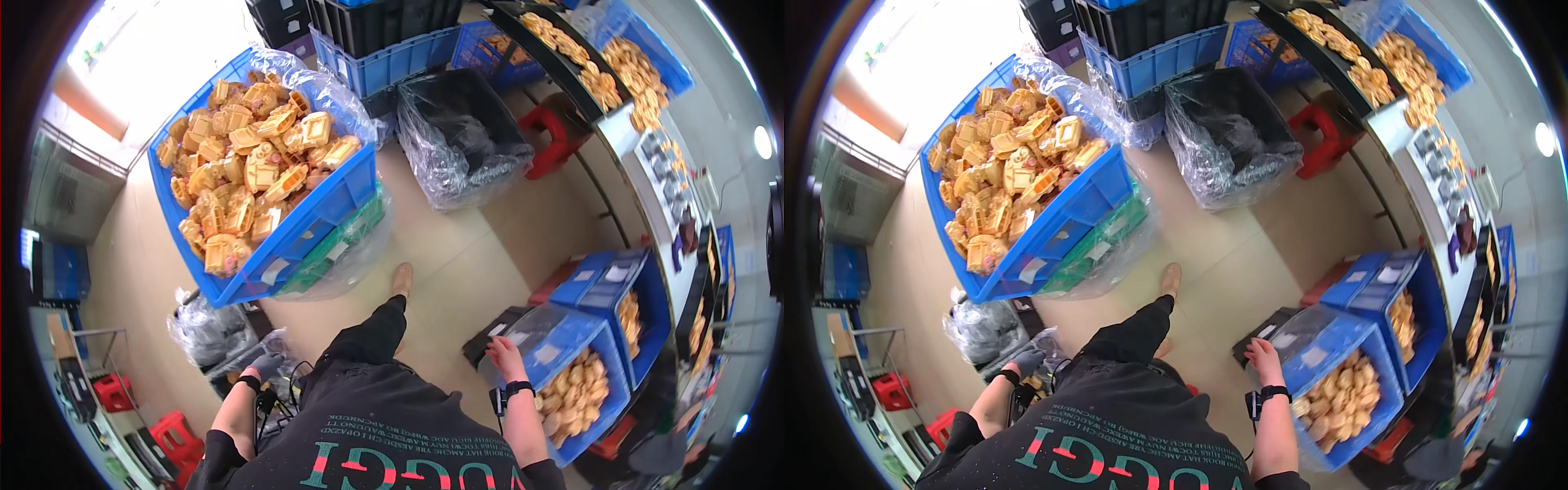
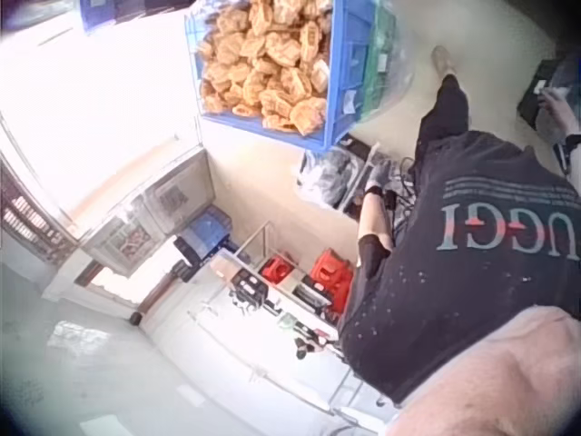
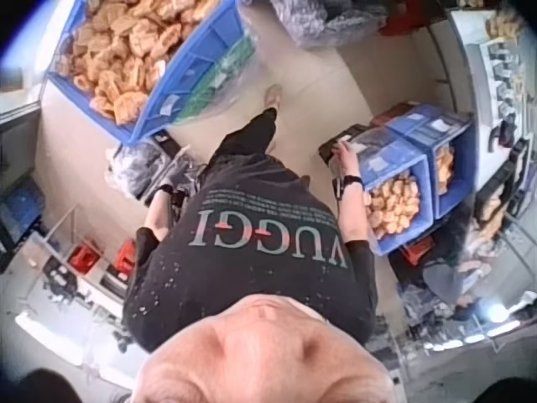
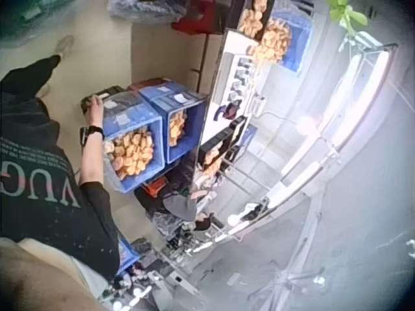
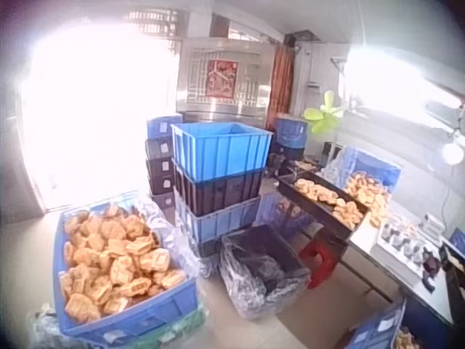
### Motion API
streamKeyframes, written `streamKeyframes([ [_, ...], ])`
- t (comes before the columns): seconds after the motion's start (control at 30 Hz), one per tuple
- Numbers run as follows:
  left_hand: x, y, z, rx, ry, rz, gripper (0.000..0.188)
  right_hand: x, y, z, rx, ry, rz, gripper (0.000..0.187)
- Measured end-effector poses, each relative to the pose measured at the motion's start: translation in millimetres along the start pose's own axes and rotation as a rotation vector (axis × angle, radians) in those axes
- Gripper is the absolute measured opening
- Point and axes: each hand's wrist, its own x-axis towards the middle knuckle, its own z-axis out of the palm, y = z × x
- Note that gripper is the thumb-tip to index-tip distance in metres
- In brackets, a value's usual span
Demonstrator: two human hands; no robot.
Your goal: Transfer waffles from a tray and stack them neatly into a plastic-lined container.
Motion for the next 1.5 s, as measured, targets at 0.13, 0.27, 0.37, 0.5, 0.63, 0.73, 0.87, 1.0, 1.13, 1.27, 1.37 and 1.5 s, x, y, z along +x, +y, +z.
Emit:
streamKeyframes([
  [0.13,51,-1,29,0.395,-0.044,0.430,0.039,47,-82,2,-0.129,-0.054,-0.065,0.030],
  [0.27,81,57,35,0.361,-0.071,0.564,0.038,108,-141,-18,-0.223,-0.064,-0.001,0.032],
  [0.37,72,124,20,0.077,-0.055,0.356,0.042,158,-172,-22,-0.158,-0.042,0.034,0.032],
  [0.5,35,236,-5,-0.137,-0.010,0.174,0.046,242,-220,-12,-0.032,-0.099,0.059,0.032],
  [0.63,-3,306,1,-0.353,0.079,0.214,0.042,333,-278,23,0.039,-0.170,0.079,0.036],
  [0.73,-52,415,18,-1.009,0.095,-0.039,0.039,395,-321,64,0.121,-0.078,0.096,0.041],
  [0.87,-66,511,13,-1.101,0.188,-0.169,0.045,475,-344,107,0.085,0.133,0.138,0.048],
  [1.0,-56,550,24,-0.854,0.108,-0.150,0.041,557,-326,102,0.350,0.267,0.157,0.055],
  [1.13,-39,570,33,-0.605,0.075,-0.070,0.038,549,-328,124,0.660,0.407,0.132,0.051],
  [1.27,-51,560,44,-0.347,0.088,-0.044,0.034,505,-363,121,0.633,0.315,0.267,0.051],
  [1.37,-23,549,28,-0.790,-0.058,-0.723,0.032,503,-376,111,0.475,0.095,0.213,0.043],
  [1.5,-57,553,28,0.047,0.271,0.413,0.034,480,-431,87,0.165,0.130,0.121,0.031],
])
